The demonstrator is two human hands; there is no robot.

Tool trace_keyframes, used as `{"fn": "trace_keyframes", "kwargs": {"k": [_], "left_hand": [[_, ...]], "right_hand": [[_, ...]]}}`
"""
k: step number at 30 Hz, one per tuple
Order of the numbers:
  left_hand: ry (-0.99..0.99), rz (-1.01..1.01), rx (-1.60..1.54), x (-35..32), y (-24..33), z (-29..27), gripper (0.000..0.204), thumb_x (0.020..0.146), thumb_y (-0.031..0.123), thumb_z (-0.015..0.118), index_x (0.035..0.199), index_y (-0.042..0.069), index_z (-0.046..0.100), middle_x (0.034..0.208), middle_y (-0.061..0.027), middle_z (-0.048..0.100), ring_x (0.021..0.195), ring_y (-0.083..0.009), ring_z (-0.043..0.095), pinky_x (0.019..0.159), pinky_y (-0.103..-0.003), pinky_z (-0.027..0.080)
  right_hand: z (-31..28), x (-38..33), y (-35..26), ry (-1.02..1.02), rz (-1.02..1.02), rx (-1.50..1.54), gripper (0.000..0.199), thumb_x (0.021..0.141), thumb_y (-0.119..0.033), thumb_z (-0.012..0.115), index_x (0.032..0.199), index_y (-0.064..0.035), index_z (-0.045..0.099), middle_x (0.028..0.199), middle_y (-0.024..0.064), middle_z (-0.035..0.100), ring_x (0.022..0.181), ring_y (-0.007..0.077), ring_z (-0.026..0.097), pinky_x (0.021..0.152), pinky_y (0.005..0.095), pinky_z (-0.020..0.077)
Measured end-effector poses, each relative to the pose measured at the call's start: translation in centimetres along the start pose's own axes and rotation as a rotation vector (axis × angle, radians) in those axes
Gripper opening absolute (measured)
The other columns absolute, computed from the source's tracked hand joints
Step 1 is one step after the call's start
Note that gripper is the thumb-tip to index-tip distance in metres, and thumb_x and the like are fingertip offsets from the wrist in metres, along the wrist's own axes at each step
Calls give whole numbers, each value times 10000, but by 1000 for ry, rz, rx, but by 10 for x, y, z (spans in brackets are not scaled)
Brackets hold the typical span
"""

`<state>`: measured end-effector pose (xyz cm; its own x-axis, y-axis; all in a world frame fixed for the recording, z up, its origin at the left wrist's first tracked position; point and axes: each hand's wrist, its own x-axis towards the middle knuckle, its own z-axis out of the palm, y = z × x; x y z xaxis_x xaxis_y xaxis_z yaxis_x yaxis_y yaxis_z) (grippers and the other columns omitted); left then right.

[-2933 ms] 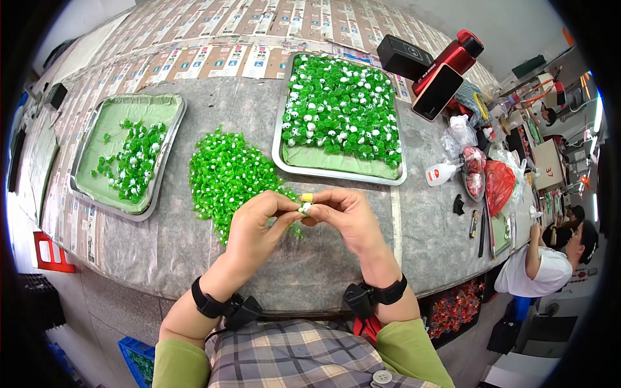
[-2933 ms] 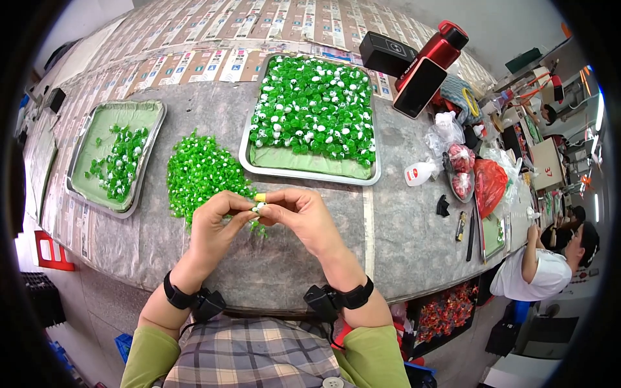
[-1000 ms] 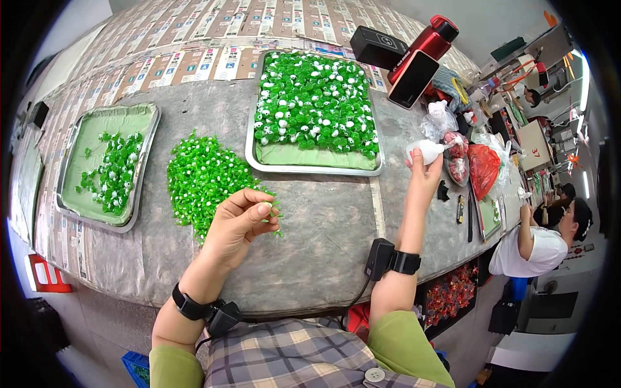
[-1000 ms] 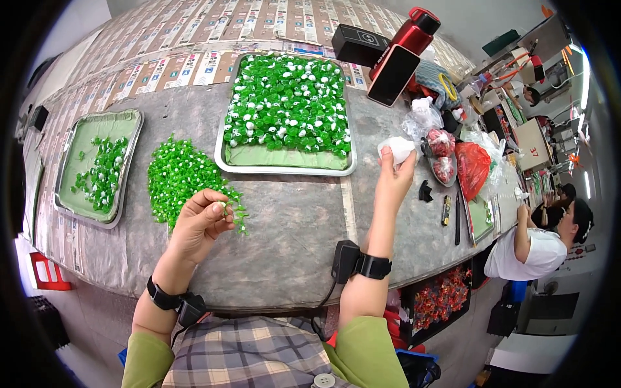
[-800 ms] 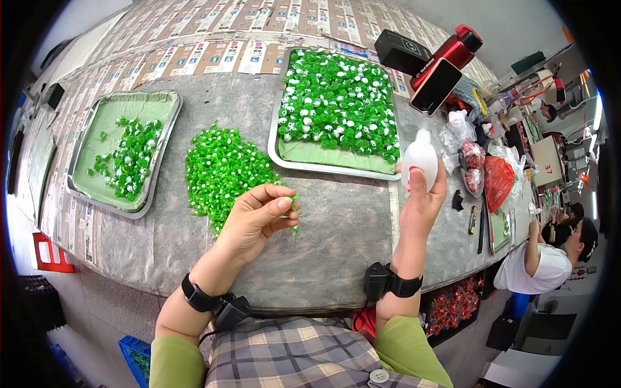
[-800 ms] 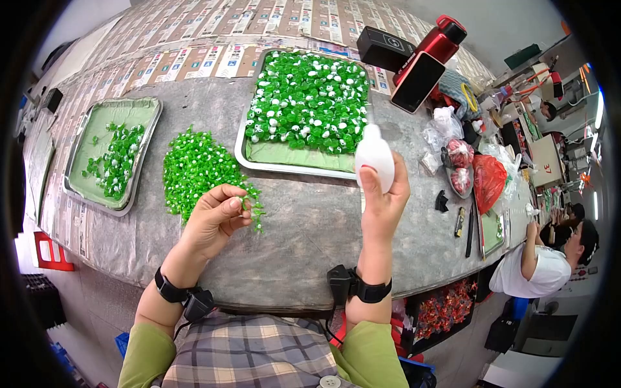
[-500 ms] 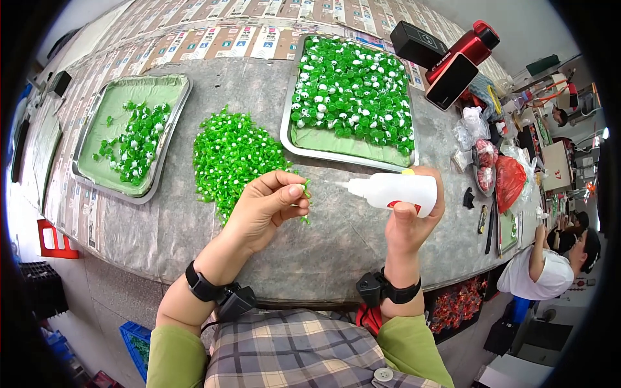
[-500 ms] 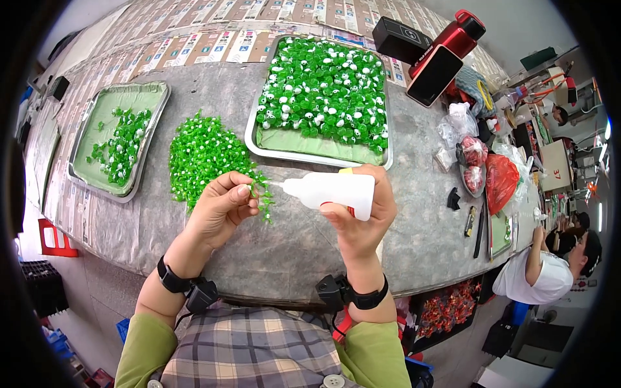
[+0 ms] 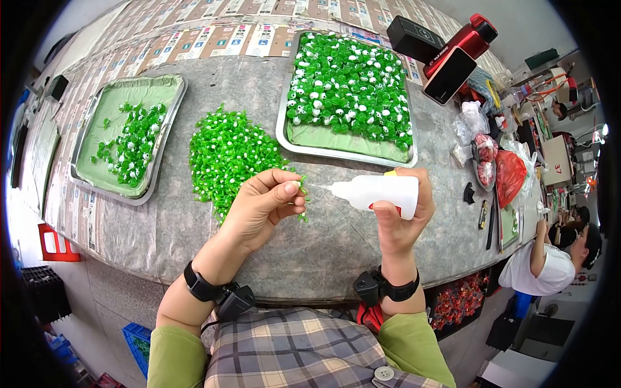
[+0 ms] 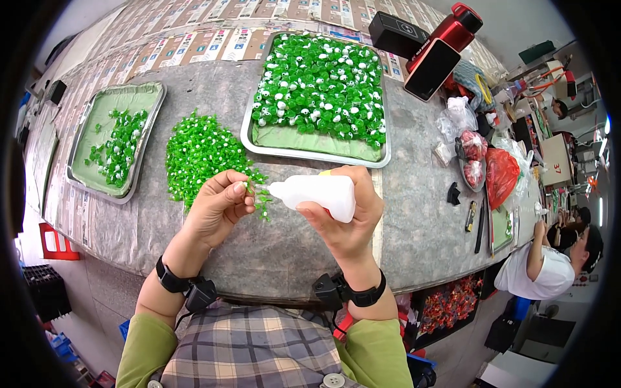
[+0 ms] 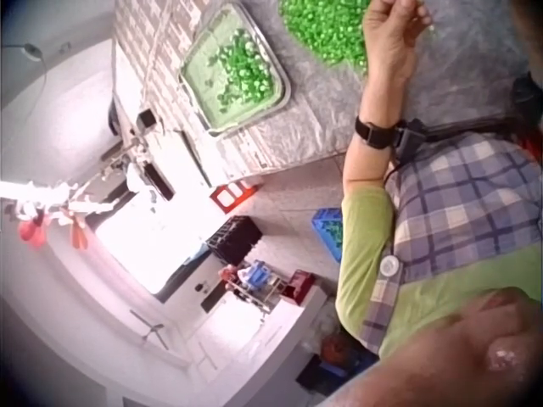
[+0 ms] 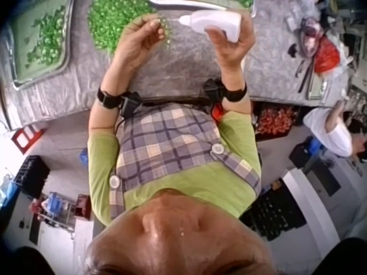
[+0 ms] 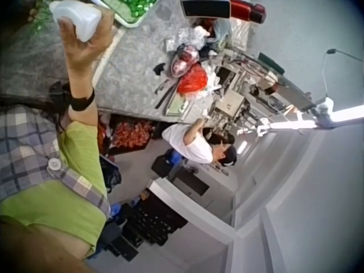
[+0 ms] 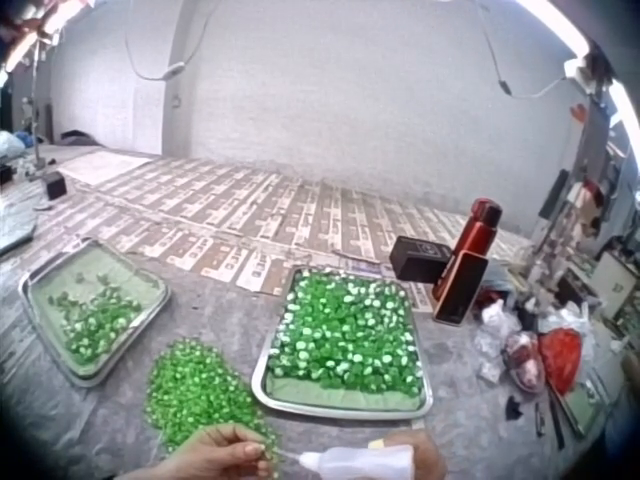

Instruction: The person assembles small green plastic components with white spherical pieces by hand, joining them with liquid glue from a bottle.

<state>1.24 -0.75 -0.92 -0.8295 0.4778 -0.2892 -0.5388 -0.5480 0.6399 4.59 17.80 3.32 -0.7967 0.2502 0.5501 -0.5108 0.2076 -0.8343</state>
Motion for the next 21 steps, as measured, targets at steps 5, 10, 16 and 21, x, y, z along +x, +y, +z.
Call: {"fn": "trace_keyframes", "kwargs": {"k": [5,10,16,21], "left_hand": [[-1,-7,1,0,0,1,115,776,110,569,865,42,542,743,-41,572,663,-108,567,610,-229,498],[-4,-4,-10,1,0,0,105,787,120,556,851,38,540,743,-49,574,657,-110,565,606,-234,497],[28,-5,29,0,1,4,132,800,162,538,830,37,511,703,-50,546,611,-103,540,574,-228,486],[20,-6,37,0,0,3,137,800,169,538,822,37,510,701,-50,545,608,-102,538,572,-229,485]], "right_hand": [[-1,-1,2,-38,-18,-47,372,619,-253,739,791,-16,509,728,26,496,612,95,490,536,202,390],[-3,-1,6,-11,-74,-57,378,622,-246,737,810,-16,504,732,23,501,606,90,488,535,200,391],[-5,0,4,1,-44,-42,374,625,-241,735,815,-14,506,735,20,504,623,87,500,539,196,392],[-4,1,5,-25,-53,-72,374,627,-238,734,819,-11,508,727,17,498,630,84,499,543,198,391]]}}
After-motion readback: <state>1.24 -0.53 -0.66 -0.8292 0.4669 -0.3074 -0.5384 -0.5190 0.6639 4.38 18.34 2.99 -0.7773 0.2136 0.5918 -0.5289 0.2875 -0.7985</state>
